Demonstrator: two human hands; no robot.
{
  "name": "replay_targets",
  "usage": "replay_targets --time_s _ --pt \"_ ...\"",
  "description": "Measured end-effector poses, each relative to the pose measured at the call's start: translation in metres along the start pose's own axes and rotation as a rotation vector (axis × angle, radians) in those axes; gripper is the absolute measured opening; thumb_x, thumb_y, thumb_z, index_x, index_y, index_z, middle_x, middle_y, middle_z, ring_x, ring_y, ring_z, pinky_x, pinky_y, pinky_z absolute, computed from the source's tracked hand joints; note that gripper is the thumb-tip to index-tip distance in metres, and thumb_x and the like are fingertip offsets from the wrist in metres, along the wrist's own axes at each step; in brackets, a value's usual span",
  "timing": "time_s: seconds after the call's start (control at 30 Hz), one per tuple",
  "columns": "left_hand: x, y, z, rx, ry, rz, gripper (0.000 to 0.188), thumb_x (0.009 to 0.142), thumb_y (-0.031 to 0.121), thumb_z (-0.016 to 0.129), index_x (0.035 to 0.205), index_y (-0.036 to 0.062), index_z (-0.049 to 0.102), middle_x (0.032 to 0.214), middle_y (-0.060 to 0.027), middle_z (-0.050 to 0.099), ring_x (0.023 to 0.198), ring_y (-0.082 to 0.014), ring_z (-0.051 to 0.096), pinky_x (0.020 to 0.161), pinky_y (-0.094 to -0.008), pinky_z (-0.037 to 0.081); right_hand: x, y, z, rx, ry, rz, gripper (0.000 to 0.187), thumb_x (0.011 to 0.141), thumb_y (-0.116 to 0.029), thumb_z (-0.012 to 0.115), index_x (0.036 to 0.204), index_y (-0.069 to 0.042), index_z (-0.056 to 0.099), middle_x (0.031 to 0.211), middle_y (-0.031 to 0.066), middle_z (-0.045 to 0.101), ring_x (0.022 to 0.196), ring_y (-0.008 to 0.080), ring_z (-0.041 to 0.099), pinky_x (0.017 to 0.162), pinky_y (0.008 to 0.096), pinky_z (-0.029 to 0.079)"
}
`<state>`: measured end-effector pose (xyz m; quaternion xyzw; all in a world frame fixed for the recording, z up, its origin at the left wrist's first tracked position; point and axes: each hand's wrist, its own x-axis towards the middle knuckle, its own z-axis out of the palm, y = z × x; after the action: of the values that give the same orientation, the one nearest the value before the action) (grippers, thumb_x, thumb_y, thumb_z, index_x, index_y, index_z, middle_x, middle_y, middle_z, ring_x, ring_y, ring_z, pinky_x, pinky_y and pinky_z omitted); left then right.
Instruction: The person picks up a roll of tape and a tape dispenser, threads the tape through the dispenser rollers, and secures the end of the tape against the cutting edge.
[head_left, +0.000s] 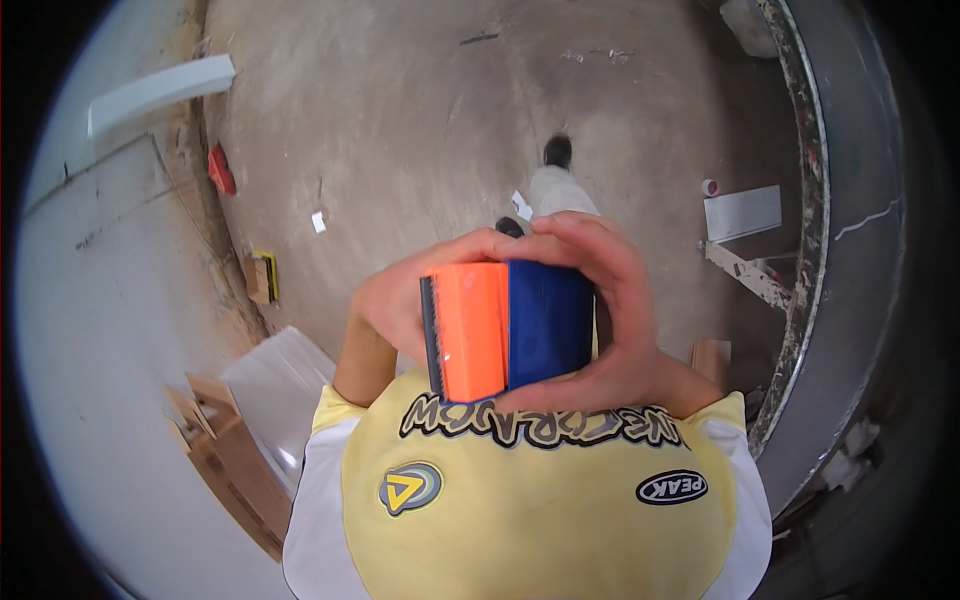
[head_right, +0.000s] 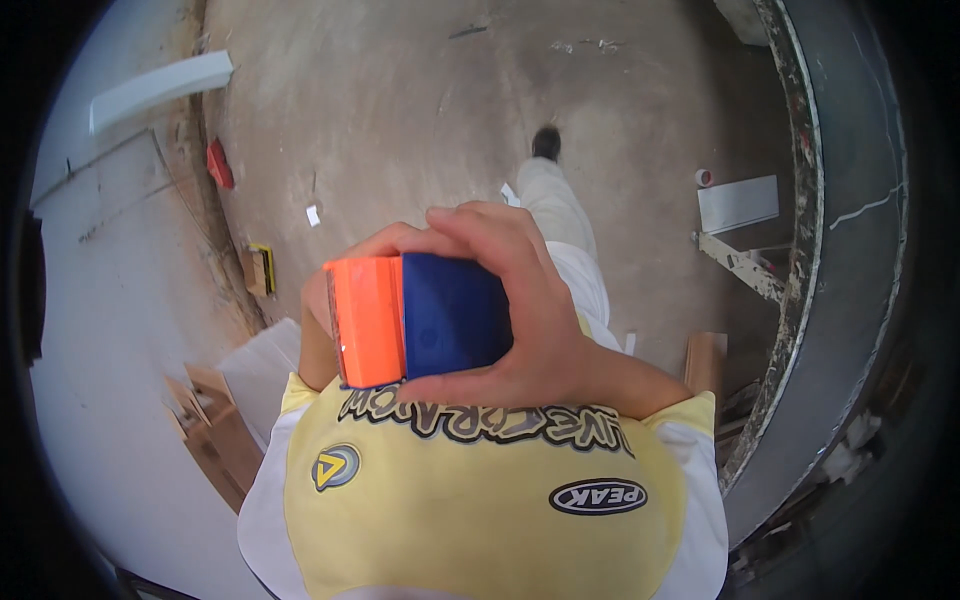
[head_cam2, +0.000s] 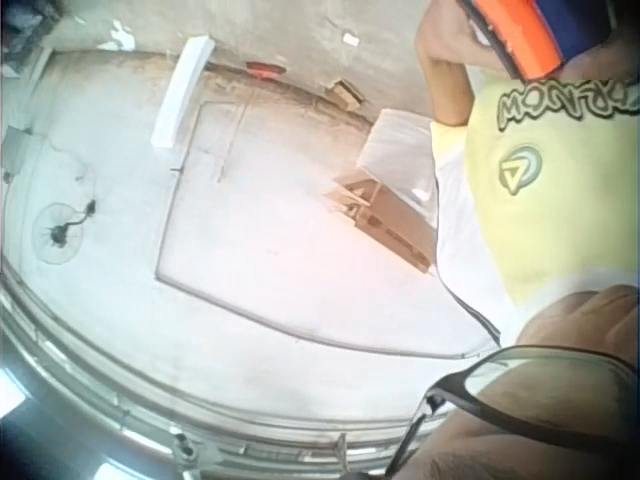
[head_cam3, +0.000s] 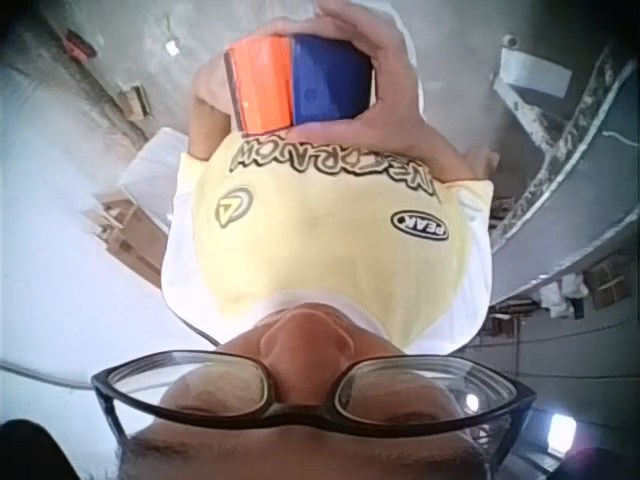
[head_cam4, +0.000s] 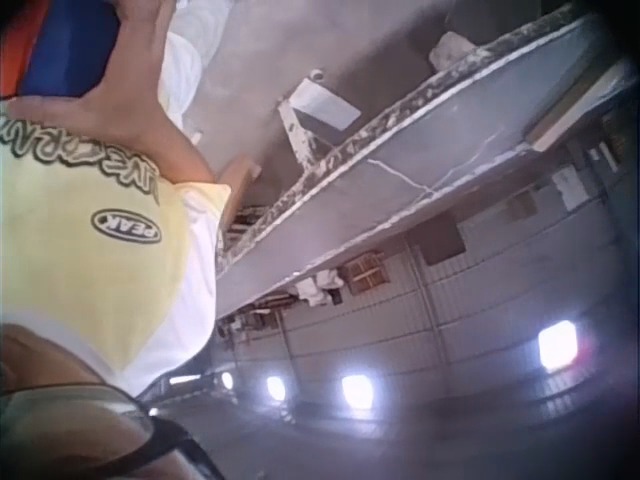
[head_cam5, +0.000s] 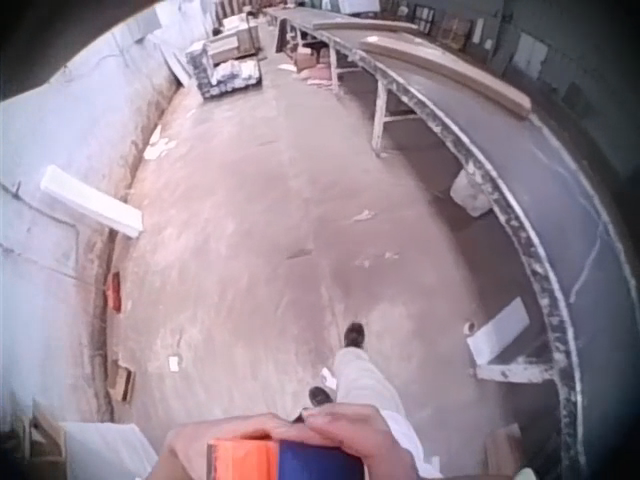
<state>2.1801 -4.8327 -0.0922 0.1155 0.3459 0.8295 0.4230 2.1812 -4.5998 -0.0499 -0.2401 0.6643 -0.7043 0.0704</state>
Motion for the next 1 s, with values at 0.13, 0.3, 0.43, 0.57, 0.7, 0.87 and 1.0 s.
replay_targets --time_s 0.13,0.3,0.43,0.57,0.7,0.87,1.0 --pt "0.059 0.069 -0.044 0.538 -0.222 0.034 0.109 0.065 0.027 0.095 0.148 -0.0009 0.029 0.13 -0.0145 0.059 0.117 -0.0239 0.061 0.095 -0.0358 0.049 0.059 0.019 -0.031 -0.058 0.019 -0.128 0.094 0.058 -0.033 0.097 0.135 -0.002 0.053 0.129 0.0143 0.06 0.117 0.0297 0.055 0.099 0.0411 0.045" --pt "0.134 0.172 -0.057 0.966 -0.231 0.019 0.103 0.066 0.021 0.089 0.146 -0.0002 0.03 0.121 -0.0186 0.063 0.107 -0.0362 0.065 0.092 -0.0381 0.051 0.155 0.044 -0.093 -0.088 -0.097 -0.385 0.074 0.068 -0.039 0.09 0.126 -0.002 0.062 0.125 0.015 0.066 0.121 0.0299 0.056 0.095 0.0395 0.046" --pt "0.17 0.232 -0.055 1.155 -0.163 0.102 0.091 0.064 0.01 0.081 0.144 0.0055 0.037 0.108 -0.0134 0.067 0.096 -0.0355 0.064 0.088 -0.0407 0.049 0.22 0.052 -0.119 -0.245 -0.041 -0.566 0.059 0.081 -0.051 0.077 0.12 -0.01 0.06 0.121 0.0136 0.07 0.127 0.0287 0.056 0.102 0.0425 0.04" --pt "0.2 0.287 -0.076 1.357 -0.052 0.086 0.066 0.074 0.012 0.075 0.135 0.0094 0.05 0.093 -0.004 0.064 0.078 -0.028 0.055 0.074 -0.0417 0.045 0.277 0.063 -0.133 -0.389 0.263 -0.492 0.051 0.09 -0.057 0.066 0.122 -0.017 0.059 0.12 0.0075 0.067 0.12 0.0295 0.05 0.095 0.0406 0.041" --pt "0.217 0.325 -0.118 1.419 -0.065 0.115 0.065 0.073 0.01 0.074 0.134 0.0081 0.05 0.09 -0.0026 0.06 0.08 -0.0258 0.053 0.072 -0.0387 0.042 0.348 0.075 -0.157 -0.507 0.071 -0.617 0.037 0.091 -0.053 0.067 0.105 -0.02 0.068 0.117 0.0038 0.066 0.117 0.0257 0.047 0.08 0.035 0.043" --pt "0.237 0.376 -0.182 1.47 -0.047 0.266 0.04 0.071 0.018 0.079 0.109 0.0086 0.07 0.077 -0.0016 0.056 0.069 -0.0207 0.048 0.064 -0.0358 0.039 0.434 0.109 -0.149 -0.471 0.127 -0.72 0.024 0.091 -0.044 0.069 0.097 -0.02 0.07 0.107 -0.002 0.07 0.105 0.0207 0.054 0.073 0.0303 0.043" --pt "0.246 0.431 -0.224 1.488 0.023 0.244 0.038 0.072 0.02 0.081 0.106 0.0087 0.071 0.074 -0.0002 0.053 0.067 -0.0202 0.047 0.062 -0.0352 0.037 0.497 0.128 -0.127 -0.459 0.351 -0.763 0.018 0.09 -0.036 0.071 0.093 -0.02 0.064 0.097 -0.0046 0.07 0.094 0.019 0.057 0.072 0.0302 0.043"
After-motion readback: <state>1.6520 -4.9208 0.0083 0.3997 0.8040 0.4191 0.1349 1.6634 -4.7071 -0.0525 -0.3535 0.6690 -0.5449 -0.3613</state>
